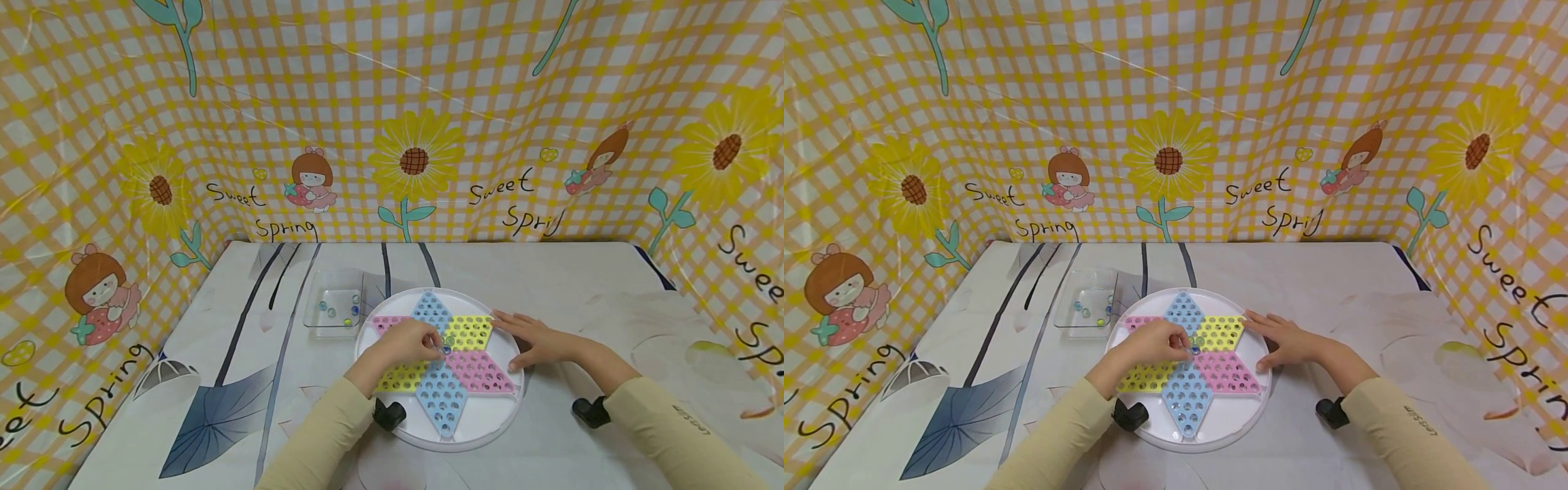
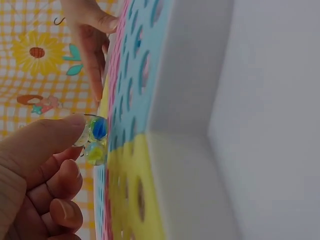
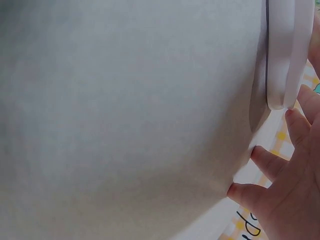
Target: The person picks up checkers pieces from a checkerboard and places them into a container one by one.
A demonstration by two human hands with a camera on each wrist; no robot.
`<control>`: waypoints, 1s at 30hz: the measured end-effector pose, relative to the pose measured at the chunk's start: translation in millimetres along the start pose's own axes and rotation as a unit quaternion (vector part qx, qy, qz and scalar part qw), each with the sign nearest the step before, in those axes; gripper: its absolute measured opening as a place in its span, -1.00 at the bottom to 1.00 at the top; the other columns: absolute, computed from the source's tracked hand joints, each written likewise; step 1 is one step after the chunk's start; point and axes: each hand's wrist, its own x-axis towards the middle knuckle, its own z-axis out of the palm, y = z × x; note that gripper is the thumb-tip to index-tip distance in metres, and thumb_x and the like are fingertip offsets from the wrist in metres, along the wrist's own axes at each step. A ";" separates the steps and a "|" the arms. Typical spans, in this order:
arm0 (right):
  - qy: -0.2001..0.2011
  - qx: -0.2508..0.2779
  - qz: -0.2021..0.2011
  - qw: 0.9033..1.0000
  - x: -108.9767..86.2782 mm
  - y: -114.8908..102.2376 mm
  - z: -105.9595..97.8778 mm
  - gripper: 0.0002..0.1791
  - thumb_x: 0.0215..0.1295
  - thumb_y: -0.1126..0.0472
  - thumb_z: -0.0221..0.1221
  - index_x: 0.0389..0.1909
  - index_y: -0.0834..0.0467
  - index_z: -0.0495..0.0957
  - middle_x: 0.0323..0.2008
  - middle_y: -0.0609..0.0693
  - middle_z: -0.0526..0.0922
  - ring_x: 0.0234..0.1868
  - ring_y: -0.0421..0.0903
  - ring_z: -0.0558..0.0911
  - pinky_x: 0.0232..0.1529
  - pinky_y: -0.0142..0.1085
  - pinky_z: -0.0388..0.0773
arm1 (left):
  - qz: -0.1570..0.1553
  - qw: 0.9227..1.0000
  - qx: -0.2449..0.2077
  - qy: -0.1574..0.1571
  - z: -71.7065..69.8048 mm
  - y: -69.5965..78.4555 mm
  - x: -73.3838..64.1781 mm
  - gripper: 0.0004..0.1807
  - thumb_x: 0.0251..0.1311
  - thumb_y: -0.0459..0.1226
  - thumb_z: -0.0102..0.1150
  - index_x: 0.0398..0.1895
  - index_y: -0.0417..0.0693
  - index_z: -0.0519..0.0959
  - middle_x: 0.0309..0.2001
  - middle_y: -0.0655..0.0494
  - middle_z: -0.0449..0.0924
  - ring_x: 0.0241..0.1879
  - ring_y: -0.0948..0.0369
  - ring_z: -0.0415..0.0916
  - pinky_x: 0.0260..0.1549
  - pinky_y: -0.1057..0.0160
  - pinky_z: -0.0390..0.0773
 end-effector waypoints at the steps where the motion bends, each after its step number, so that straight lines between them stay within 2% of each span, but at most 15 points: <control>1: 0.000 0.000 0.000 1.000 -0.1 0.0 0.1 -0.01 -0.01 -0.06 0.30 0.33 0.32 0.04 0.36 0.36 -0.14 0.30 0.45 -0.19 0.12 0.38 -0.33 | 0.002 1.000 0.001 0.002 -0.3 -1.0 0.4 -0.86 0.06 -0.12 0.26 -0.35 0.07 0.58 -0.51 0.30 0.44 -0.51 0.38 0.31 -0.50 0.48 0.30; 7: 0.003 0.000 -0.006 1.000 -0.1 0.8 0.8 -0.02 0.00 -0.06 0.29 0.33 0.33 0.05 0.36 0.37 -0.13 0.30 0.46 -0.18 0.11 0.38 -0.33 | 0.007 1.000 0.000 0.011 -6.8 -2.6 0.8 -0.87 0.05 -0.15 0.28 -0.35 0.06 0.58 -0.54 0.28 0.44 -0.55 0.37 0.30 -0.53 0.46 0.30; 13: 0.005 -0.008 0.000 1.000 0.8 2.6 1.7 0.00 -0.02 -0.08 0.29 0.33 0.31 0.05 0.37 0.35 -0.13 0.30 0.45 -0.18 0.13 0.37 -0.31 | 0.031 0.999 -0.003 0.014 -15.4 -5.8 1.0 -0.88 0.04 -0.17 0.28 -0.39 0.06 0.57 -0.58 0.30 0.44 -0.57 0.38 0.32 -0.51 0.45 0.34; 21: 0.005 -0.013 0.005 1.000 1.5 3.5 2.1 0.00 -0.03 -0.10 0.30 0.33 0.31 0.05 0.36 0.35 -0.13 0.30 0.45 -0.18 0.14 0.36 -0.32 | 0.007 0.999 -0.027 0.017 -23.5 -11.4 5.0 -0.85 0.04 -0.20 0.27 -0.31 0.01 0.57 -0.56 0.25 0.46 -0.63 0.35 0.36 -0.60 0.42 0.39; 26: 0.006 -0.017 0.004 1.000 1.6 3.9 2.1 0.00 -0.02 -0.10 0.29 0.33 0.31 0.05 0.36 0.35 -0.12 0.30 0.46 -0.18 0.14 0.37 -0.33 | 0.031 0.999 -0.010 0.044 -32.1 -14.7 5.1 -0.85 0.05 -0.21 0.27 -0.30 -0.01 0.60 -0.57 0.26 0.43 -0.59 0.37 0.30 -0.52 0.45 0.33; 30: 0.005 -0.019 0.002 1.000 1.4 4.1 2.2 0.00 -0.02 -0.09 0.29 0.33 0.32 0.04 0.36 0.35 -0.13 0.30 0.46 -0.18 0.14 0.36 -0.33 | 0.047 0.997 -0.030 0.051 -39.5 -18.3 4.4 -0.85 0.05 -0.25 0.26 -0.30 -0.07 0.59 -0.57 0.22 0.44 -0.56 0.36 0.29 -0.48 0.43 0.33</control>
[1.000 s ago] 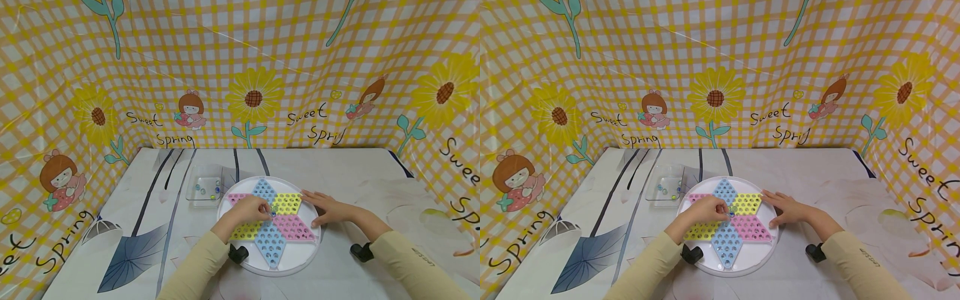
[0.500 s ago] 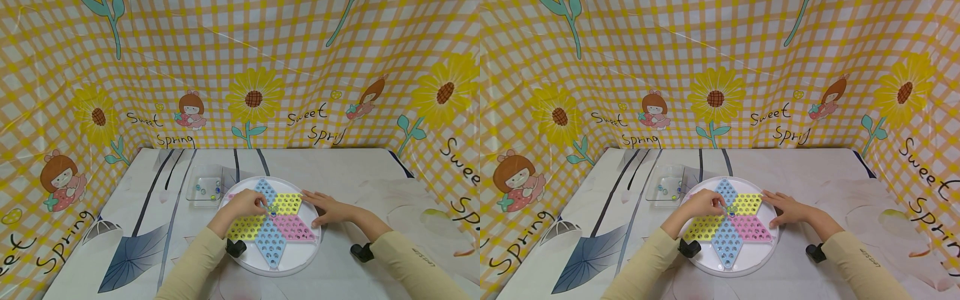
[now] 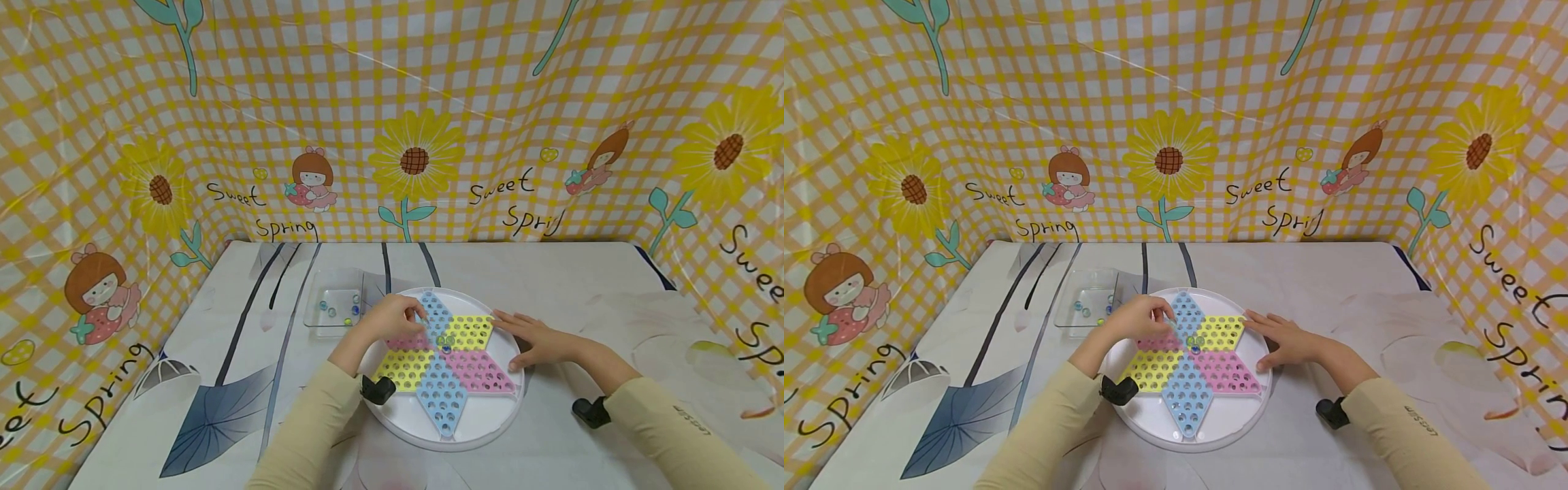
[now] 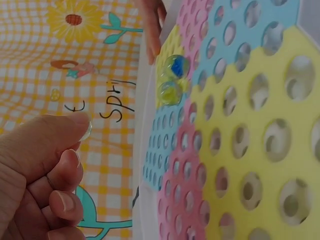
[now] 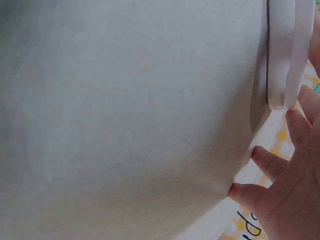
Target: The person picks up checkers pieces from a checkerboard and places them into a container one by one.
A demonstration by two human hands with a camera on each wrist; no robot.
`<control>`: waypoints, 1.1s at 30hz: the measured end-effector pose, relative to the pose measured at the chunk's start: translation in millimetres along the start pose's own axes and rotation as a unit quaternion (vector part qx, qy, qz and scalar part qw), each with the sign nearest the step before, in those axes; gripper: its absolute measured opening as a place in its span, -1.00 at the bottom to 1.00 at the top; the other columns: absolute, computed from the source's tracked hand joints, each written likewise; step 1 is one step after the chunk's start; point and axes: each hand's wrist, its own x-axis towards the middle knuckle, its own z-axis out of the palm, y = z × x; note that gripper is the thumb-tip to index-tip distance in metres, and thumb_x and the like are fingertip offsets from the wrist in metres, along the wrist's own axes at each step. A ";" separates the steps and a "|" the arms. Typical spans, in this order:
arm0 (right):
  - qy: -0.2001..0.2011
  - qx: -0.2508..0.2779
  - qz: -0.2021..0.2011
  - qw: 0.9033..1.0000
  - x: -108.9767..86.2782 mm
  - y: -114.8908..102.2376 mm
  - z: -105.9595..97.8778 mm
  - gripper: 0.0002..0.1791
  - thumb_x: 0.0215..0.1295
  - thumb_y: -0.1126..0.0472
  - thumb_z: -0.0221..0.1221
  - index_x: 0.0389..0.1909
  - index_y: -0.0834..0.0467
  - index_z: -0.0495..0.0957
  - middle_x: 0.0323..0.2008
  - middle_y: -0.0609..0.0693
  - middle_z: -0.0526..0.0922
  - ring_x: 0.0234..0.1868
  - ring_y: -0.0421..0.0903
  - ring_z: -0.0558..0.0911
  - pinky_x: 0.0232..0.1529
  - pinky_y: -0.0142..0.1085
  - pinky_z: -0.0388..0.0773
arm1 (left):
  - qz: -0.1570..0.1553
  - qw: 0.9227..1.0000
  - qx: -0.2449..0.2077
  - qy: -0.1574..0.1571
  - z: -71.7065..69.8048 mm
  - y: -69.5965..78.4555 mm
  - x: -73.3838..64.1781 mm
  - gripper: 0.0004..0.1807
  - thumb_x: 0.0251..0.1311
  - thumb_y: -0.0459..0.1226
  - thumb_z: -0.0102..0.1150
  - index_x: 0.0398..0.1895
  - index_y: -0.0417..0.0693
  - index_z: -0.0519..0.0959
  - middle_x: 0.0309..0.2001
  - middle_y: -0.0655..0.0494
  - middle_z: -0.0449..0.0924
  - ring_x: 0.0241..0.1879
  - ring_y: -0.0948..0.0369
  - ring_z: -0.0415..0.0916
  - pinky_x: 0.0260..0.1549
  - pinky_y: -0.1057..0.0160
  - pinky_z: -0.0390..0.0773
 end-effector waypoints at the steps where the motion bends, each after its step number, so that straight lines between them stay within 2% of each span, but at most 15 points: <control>1: 0.000 0.001 0.000 1.000 0.0 -0.4 -0.1 0.00 -0.01 -0.09 0.29 0.33 0.32 0.04 0.36 0.35 -0.13 0.30 0.46 -0.18 0.14 0.36 -0.32 | 0.002 1.000 -0.006 0.000 -1.8 -1.0 0.1 -0.85 0.05 -0.26 0.26 -0.29 -0.08 0.58 -0.57 0.21 0.43 -0.57 0.35 0.30 -0.48 0.42 0.34; 6: -0.001 0.008 0.003 1.000 -0.7 -2.8 -0.9 0.00 -0.02 -0.08 0.29 0.33 0.32 0.04 0.37 0.35 -0.14 0.30 0.45 -0.19 0.15 0.35 -0.33 | -0.011 1.000 -0.024 -0.003 -11.1 -4.4 0.0 -0.83 0.07 -0.27 0.23 -0.25 -0.11 0.57 -0.57 0.20 0.40 -0.60 0.33 0.26 -0.53 0.41 0.31; 11: -0.001 0.009 0.004 1.000 -1.2 -4.2 -1.5 0.00 -0.02 -0.08 0.29 0.33 0.32 0.04 0.37 0.35 -0.14 0.30 0.45 -0.20 0.14 0.35 -0.33 | -0.018 1.000 -0.018 0.004 -19.6 -7.9 -0.2 -0.85 0.09 -0.27 0.22 -0.26 -0.09 0.57 -0.57 0.18 0.38 -0.61 0.31 0.23 -0.58 0.41 0.26; 14: -0.001 0.007 0.003 1.000 -1.2 -3.9 -1.4 0.00 -0.01 -0.08 0.29 0.33 0.31 0.04 0.37 0.35 -0.14 0.30 0.46 -0.19 0.14 0.36 -0.33 | -0.024 1.000 -0.017 0.012 -24.3 -9.2 -1.3 -0.86 0.08 -0.27 0.23 -0.28 -0.09 0.56 -0.57 0.17 0.38 -0.60 0.30 0.22 -0.56 0.42 0.26; 21: 0.001 0.006 0.004 1.000 -1.2 -4.7 -1.3 0.00 -0.02 -0.08 0.29 0.33 0.32 0.05 0.37 0.35 -0.12 0.30 0.45 -0.18 0.14 0.36 -0.33 | -0.039 0.998 -0.043 0.021 -37.4 -14.7 -5.9 -0.86 0.11 -0.30 0.21 -0.27 -0.14 0.54 -0.56 0.15 0.35 -0.57 0.29 0.23 -0.52 0.39 0.29; 29: 0.001 0.006 0.008 1.000 -0.5 -3.0 -0.7 0.00 -0.02 -0.09 0.29 0.34 0.31 0.04 0.37 0.34 -0.13 0.30 0.45 -0.19 0.14 0.36 -0.35 | -0.057 0.997 0.000 0.046 -56.2 -26.4 -12.4 -0.83 0.08 -0.28 0.23 -0.27 -0.13 0.54 -0.50 0.13 0.46 -0.53 0.27 0.32 -0.49 0.37 0.35; 33: 0.000 0.006 0.006 1.000 -0.8 -3.2 -0.8 0.00 -0.02 -0.09 0.29 0.34 0.31 0.04 0.37 0.34 -0.13 0.30 0.45 -0.19 0.14 0.36 -0.35 | -0.077 0.995 0.001 0.058 -63.9 -32.2 -17.1 -0.81 0.07 -0.26 0.24 -0.26 -0.14 0.54 -0.47 0.12 0.46 -0.49 0.25 0.34 -0.47 0.35 0.36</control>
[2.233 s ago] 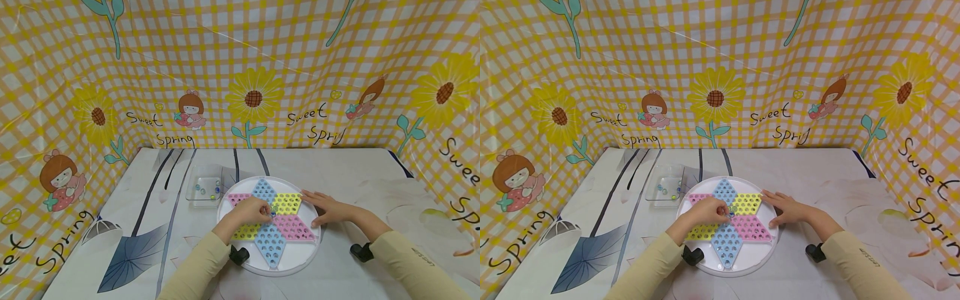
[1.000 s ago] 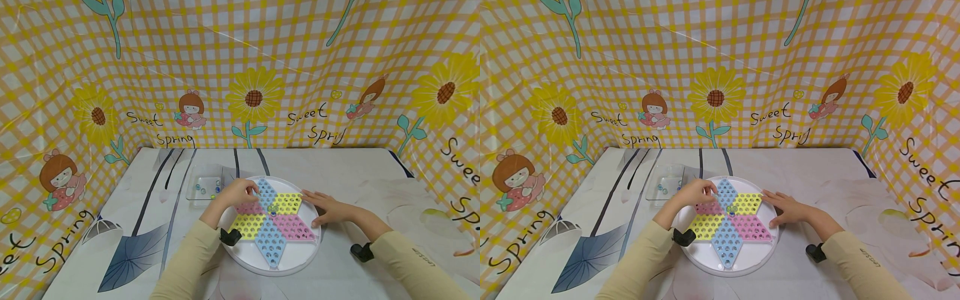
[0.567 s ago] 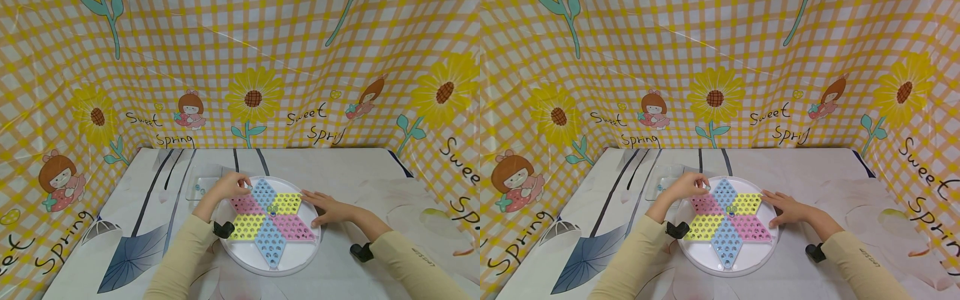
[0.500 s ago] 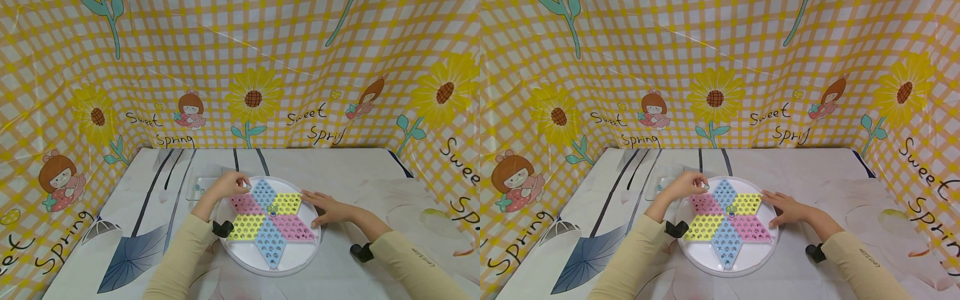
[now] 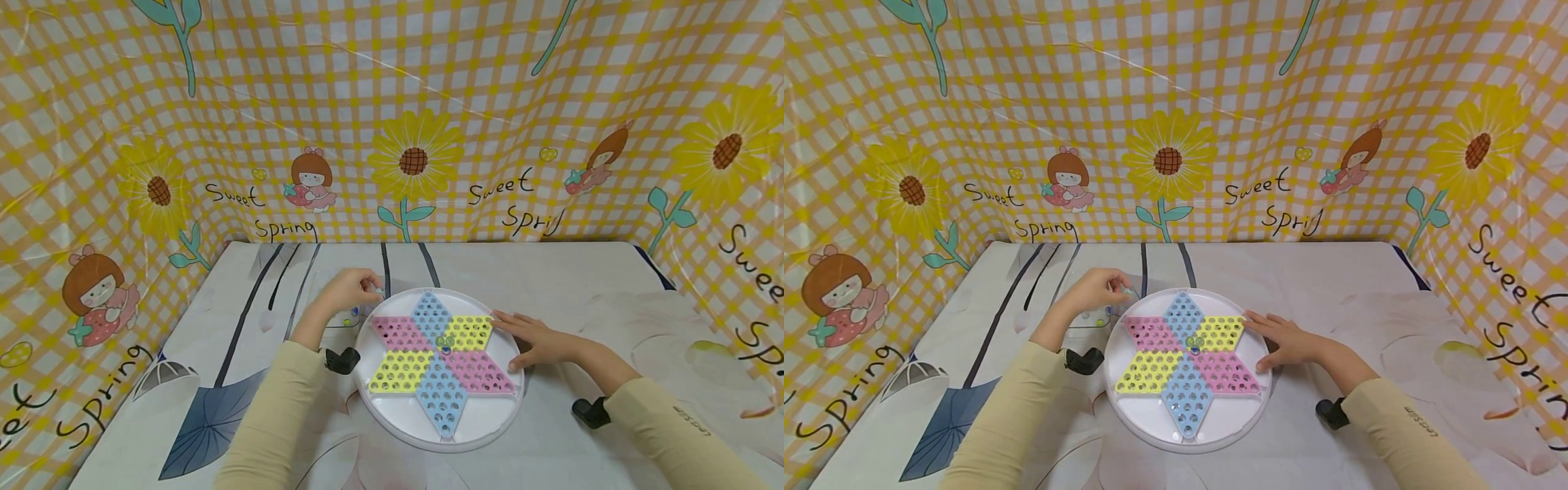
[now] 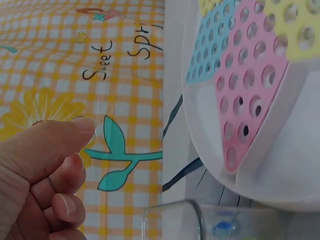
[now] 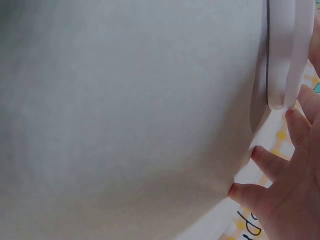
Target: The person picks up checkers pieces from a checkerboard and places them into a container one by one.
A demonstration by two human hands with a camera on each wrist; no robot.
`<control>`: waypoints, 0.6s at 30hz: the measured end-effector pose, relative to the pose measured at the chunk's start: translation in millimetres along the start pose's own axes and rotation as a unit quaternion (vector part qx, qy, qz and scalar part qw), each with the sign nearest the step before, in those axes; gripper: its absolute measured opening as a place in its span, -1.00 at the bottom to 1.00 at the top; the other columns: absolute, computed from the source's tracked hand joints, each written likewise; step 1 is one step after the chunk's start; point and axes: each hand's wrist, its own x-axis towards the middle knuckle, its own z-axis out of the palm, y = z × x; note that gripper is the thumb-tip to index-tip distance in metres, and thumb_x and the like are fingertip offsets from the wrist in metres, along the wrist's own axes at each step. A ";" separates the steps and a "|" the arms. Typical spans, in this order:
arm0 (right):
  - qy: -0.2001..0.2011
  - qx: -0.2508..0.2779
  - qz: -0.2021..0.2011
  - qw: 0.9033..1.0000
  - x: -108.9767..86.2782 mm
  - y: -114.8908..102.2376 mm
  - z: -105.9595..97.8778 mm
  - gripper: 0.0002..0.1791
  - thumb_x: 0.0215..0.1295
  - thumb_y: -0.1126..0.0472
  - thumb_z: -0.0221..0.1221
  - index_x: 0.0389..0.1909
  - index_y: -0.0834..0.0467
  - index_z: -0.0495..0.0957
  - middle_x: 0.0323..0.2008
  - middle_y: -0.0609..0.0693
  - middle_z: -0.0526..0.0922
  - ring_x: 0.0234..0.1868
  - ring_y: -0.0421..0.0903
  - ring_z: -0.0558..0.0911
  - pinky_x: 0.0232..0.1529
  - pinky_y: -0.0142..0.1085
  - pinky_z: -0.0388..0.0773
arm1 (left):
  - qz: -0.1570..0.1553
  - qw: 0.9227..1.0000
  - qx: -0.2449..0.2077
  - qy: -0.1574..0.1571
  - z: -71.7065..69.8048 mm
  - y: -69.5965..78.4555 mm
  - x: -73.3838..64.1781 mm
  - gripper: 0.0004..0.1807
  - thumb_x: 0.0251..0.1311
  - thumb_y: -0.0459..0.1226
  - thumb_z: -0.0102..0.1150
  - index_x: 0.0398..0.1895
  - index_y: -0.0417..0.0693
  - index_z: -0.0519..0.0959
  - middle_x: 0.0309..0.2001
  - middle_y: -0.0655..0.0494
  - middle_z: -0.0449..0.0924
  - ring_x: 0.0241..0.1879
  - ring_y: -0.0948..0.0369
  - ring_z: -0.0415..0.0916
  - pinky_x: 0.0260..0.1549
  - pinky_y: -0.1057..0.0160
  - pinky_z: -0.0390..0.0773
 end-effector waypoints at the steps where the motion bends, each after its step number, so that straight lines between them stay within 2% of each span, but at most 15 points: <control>1: 0.000 0.000 -0.001 1.000 -0.2 -0.1 -0.1 0.00 -0.01 -0.09 0.29 0.33 0.31 0.04 0.37 0.34 -0.13 0.30 0.45 -0.19 0.13 0.37 -0.35 | -0.003 1.000 -0.001 0.001 -1.5 -1.8 -0.4 -0.80 0.07 -0.25 0.24 -0.26 -0.13 0.54 -0.47 0.12 0.45 -0.49 0.25 0.34 -0.47 0.35 0.36; 11: 0.000 0.000 -0.007 1.000 -0.8 -0.6 -0.3 -0.01 0.00 -0.05 0.30 0.33 0.33 0.04 0.36 0.36 -0.13 0.30 0.46 -0.19 0.12 0.38 -0.34 | -0.021 1.000 -0.002 0.021 -19.2 -19.3 -5.7 -0.80 0.07 -0.26 0.24 -0.25 -0.15 0.54 -0.47 0.10 0.42 -0.50 0.23 0.31 -0.52 0.34 0.34; 18: -0.002 -0.003 -0.004 1.000 -0.8 -0.9 -0.7 -0.01 0.01 -0.07 0.29 0.33 0.32 0.04 0.37 0.35 -0.13 0.30 0.46 -0.19 0.13 0.37 -0.34 | -0.038 0.999 -0.013 0.017 -30.0 -32.2 -9.0 -0.78 0.09 -0.29 0.21 -0.21 -0.21 0.53 -0.46 0.08 0.40 -0.50 0.22 0.30 -0.49 0.32 0.34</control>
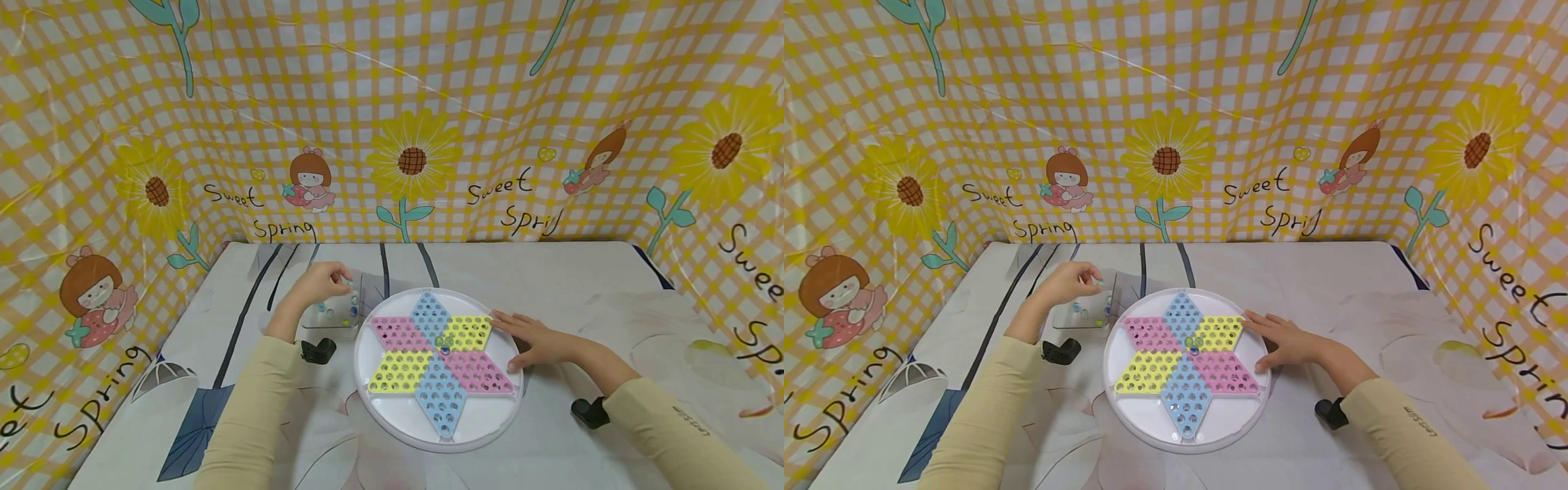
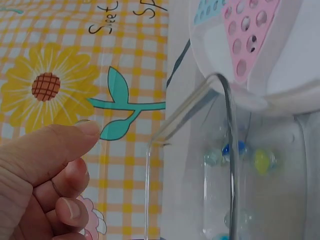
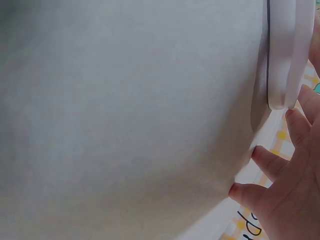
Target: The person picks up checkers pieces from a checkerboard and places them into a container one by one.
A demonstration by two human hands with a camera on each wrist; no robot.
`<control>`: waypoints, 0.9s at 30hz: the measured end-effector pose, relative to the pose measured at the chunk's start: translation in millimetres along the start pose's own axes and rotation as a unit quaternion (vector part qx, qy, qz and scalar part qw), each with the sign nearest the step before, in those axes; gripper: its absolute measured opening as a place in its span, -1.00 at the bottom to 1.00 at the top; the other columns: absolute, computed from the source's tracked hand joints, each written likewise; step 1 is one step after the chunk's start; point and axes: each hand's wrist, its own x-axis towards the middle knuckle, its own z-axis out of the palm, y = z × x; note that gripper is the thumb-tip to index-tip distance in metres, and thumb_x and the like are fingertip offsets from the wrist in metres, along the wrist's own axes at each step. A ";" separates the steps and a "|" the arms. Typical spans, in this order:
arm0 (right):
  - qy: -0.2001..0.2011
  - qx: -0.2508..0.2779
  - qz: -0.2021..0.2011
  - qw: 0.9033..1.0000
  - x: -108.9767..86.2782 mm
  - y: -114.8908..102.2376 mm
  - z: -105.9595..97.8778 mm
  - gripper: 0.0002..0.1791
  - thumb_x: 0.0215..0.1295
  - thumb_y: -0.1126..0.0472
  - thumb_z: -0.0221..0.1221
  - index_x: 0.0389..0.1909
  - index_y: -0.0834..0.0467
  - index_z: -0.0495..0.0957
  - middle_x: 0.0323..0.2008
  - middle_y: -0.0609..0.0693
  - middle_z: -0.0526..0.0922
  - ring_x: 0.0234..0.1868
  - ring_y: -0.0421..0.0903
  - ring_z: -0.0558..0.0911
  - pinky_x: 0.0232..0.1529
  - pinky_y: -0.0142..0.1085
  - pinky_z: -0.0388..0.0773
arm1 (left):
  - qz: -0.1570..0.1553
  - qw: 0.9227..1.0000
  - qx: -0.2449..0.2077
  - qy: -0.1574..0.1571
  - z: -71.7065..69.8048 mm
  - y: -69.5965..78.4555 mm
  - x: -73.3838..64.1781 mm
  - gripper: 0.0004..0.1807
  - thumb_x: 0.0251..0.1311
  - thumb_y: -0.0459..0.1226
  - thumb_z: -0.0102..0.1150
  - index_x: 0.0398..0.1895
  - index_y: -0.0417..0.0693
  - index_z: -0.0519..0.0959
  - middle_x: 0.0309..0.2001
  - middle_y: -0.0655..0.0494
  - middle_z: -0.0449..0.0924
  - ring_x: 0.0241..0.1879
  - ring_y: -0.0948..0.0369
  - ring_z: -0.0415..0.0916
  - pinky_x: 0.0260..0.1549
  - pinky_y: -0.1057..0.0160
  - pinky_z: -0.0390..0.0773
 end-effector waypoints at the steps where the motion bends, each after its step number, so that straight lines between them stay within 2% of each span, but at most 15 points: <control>1: -0.001 0.000 0.001 1.000 0.2 -0.2 0.0 -0.02 0.01 -0.07 0.28 0.34 0.32 0.04 0.37 0.35 -0.13 0.30 0.46 -0.19 0.13 0.37 -0.34 | -0.007 1.000 -0.001 -0.002 -1.7 -1.3 -0.5 -0.78 0.10 -0.29 0.21 -0.20 -0.21 0.53 -0.46 0.08 0.40 -0.50 0.21 0.30 -0.49 0.31 0.34; 8: 0.000 -0.003 0.004 1.000 1.5 0.6 0.6 -0.02 0.01 -0.07 0.28 0.33 0.32 0.04 0.37 0.35 -0.13 0.30 0.45 -0.18 0.14 0.37 -0.33 | -0.020 0.999 0.027 -0.010 -9.0 -11.3 -1.5 -0.77 0.08 -0.27 0.22 -0.24 -0.22 0.52 -0.48 0.07 0.40 -0.50 0.21 0.31 -0.47 0.29 0.35; 13: 0.000 -0.002 0.000 1.000 1.7 1.0 0.8 -0.02 0.01 -0.07 0.28 0.33 0.33 0.04 0.36 0.35 -0.13 0.30 0.46 -0.18 0.13 0.37 -0.33 | -0.039 0.998 0.047 -0.005 -11.7 -17.5 -2.8 -0.81 0.05 -0.29 0.24 -0.30 -0.20 0.52 -0.46 0.06 0.44 -0.47 0.20 0.35 -0.46 0.30 0.37; 17: -0.001 0.000 0.001 1.000 1.6 0.1 0.2 -0.02 0.01 -0.06 0.29 0.33 0.32 0.04 0.37 0.35 -0.12 0.30 0.46 -0.18 0.13 0.37 -0.33 | -0.058 0.996 0.059 -0.014 -14.3 -19.5 -5.1 -0.82 0.06 -0.30 0.23 -0.31 -0.21 0.52 -0.42 0.01 0.47 -0.43 0.16 0.38 -0.44 0.26 0.40; 22: -0.001 0.001 0.003 1.000 1.3 -1.1 0.0 -0.02 0.01 -0.06 0.28 0.33 0.32 0.04 0.37 0.35 -0.13 0.30 0.46 -0.19 0.14 0.36 -0.33 | -0.080 0.994 0.070 -0.026 -15.1 -23.4 -7.2 -0.82 0.07 -0.30 0.22 -0.30 -0.21 0.52 -0.33 -0.03 0.52 -0.34 0.12 0.43 -0.35 0.19 0.44; 27: -0.002 0.003 0.003 1.000 0.9 -1.4 0.5 -0.03 0.01 -0.05 0.29 0.33 0.33 0.04 0.36 0.36 -0.13 0.30 0.46 -0.19 0.14 0.36 -0.32 | -0.097 0.993 0.065 -0.033 -13.3 -28.3 -8.1 -0.83 0.07 -0.30 0.22 -0.29 -0.18 0.52 -0.36 0.00 0.51 -0.36 0.13 0.40 -0.36 0.19 0.40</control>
